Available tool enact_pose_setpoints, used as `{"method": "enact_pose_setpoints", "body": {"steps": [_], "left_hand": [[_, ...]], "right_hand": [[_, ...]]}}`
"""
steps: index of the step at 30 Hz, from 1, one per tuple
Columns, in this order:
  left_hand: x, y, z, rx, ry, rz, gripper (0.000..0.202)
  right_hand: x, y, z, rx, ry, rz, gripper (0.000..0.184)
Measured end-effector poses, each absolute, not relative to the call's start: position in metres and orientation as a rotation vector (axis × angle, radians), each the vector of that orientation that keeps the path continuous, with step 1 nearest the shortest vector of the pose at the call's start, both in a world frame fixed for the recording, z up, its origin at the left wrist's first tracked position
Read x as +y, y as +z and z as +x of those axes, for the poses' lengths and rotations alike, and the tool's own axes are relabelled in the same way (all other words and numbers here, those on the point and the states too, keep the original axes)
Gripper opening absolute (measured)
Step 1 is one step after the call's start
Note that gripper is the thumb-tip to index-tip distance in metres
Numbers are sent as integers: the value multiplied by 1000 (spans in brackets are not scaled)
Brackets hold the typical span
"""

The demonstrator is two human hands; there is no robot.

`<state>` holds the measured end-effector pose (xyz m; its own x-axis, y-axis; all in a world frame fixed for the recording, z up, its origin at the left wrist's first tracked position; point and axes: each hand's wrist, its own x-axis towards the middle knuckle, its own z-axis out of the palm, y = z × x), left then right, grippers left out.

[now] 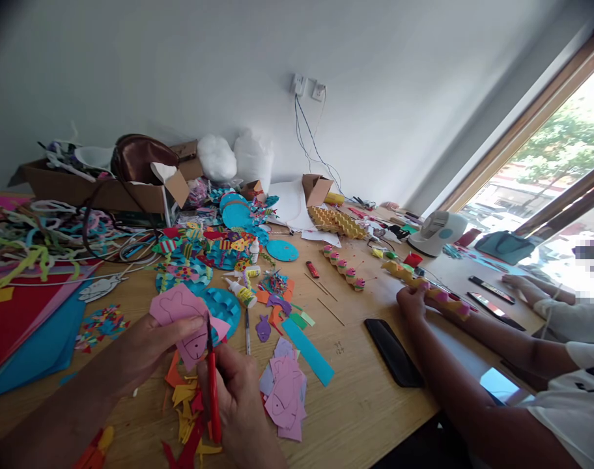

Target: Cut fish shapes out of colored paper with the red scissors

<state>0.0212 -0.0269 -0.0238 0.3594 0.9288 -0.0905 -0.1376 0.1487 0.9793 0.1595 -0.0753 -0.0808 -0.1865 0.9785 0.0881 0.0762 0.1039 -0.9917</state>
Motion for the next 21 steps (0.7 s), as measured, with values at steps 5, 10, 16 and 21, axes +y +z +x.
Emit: {"method": "enact_pose_setpoints", "body": {"steps": [5, 10, 16, 21], "left_hand": [[-27, -22, 20, 892, 912, 1126, 12], [-25, -25, 18, 922, 891, 1095, 12], [-24, -24, 15, 900, 871, 1122, 14], [-24, -21, 16, 933, 865, 1156, 13]], "right_hand": [[-75, -78, 159, -1461, 1226, -1115, 55], [-75, -81, 161, -1471, 1228, -1116, 54], [-74, -82, 162, -1485, 1221, -1127, 54], [-75, -82, 163, -1490, 1242, -1125, 53]]}}
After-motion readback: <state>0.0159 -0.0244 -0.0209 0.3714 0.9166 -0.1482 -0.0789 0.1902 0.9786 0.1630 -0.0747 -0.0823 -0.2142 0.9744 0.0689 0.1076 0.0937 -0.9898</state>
